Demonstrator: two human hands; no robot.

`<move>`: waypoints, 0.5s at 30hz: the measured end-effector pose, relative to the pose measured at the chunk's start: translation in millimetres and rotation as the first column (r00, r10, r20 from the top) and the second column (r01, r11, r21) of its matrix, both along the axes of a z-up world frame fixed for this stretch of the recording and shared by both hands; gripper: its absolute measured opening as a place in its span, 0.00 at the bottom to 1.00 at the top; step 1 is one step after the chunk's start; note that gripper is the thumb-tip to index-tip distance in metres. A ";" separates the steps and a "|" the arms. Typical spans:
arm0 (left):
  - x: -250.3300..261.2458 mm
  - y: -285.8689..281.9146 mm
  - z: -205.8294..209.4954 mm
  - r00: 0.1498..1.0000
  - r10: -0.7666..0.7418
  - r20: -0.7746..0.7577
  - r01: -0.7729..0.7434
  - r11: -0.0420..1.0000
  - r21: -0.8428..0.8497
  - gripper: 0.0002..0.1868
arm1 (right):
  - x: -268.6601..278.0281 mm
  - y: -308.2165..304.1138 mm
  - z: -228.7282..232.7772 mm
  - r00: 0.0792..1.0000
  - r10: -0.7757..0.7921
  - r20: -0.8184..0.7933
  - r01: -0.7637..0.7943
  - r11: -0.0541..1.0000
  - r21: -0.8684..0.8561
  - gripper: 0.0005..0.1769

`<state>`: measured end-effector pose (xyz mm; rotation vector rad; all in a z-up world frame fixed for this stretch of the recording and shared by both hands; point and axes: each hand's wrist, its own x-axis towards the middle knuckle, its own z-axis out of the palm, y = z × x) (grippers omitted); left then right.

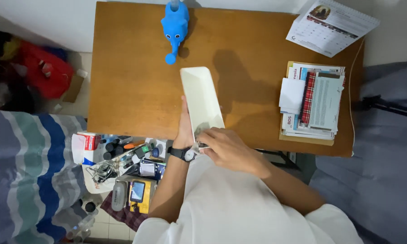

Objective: The person wipes the covers of several papers and notebooks with a cloth, then stacks them on the desk. They also wipe a white rectangular container and place it on the desk.

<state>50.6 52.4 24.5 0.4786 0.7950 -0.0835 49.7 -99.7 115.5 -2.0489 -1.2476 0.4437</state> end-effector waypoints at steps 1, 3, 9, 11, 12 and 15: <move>-4.6 1.8 -23.8 0.996 -0.089 -0.015 0.090 0.982 0.169 0.34 | 5.8 -1.5 5.5 0.994 0.033 -0.100 -0.027 0.998 0.065 0.12; -9.6 3.0 -32.2 0.984 -0.173 -0.045 0.178 0.926 0.332 0.31 | 20.1 -8.3 6.7 0.978 0.073 -0.197 -0.047 0.990 0.133 0.11; -25.5 1.2 0.4 0.937 -0.299 0.180 -0.005 0.507 0.862 0.28 | 61.5 -20.6 -0.2 0.805 0.123 -0.580 -0.081 0.992 0.098 0.19; -22.0 -7.5 24.2 0.877 -0.346 0.333 -0.096 0.552 0.828 0.26 | 59.6 -11.6 -12.9 0.674 0.045 -0.737 0.133 0.974 0.181 0.16; -21.1 -10.1 24.9 0.878 -0.346 0.332 -0.097 0.550 0.829 0.26 | 59.4 -8.7 -18.9 0.674 0.047 -0.737 0.132 0.974 0.183 0.16; -15.5 -16.9 33.4 0.930 -0.123 0.345 -0.153 0.727 0.670 0.27 | 63.9 -0.2 -46.2 0.533 -0.266 -0.803 0.473 0.881 0.022 0.20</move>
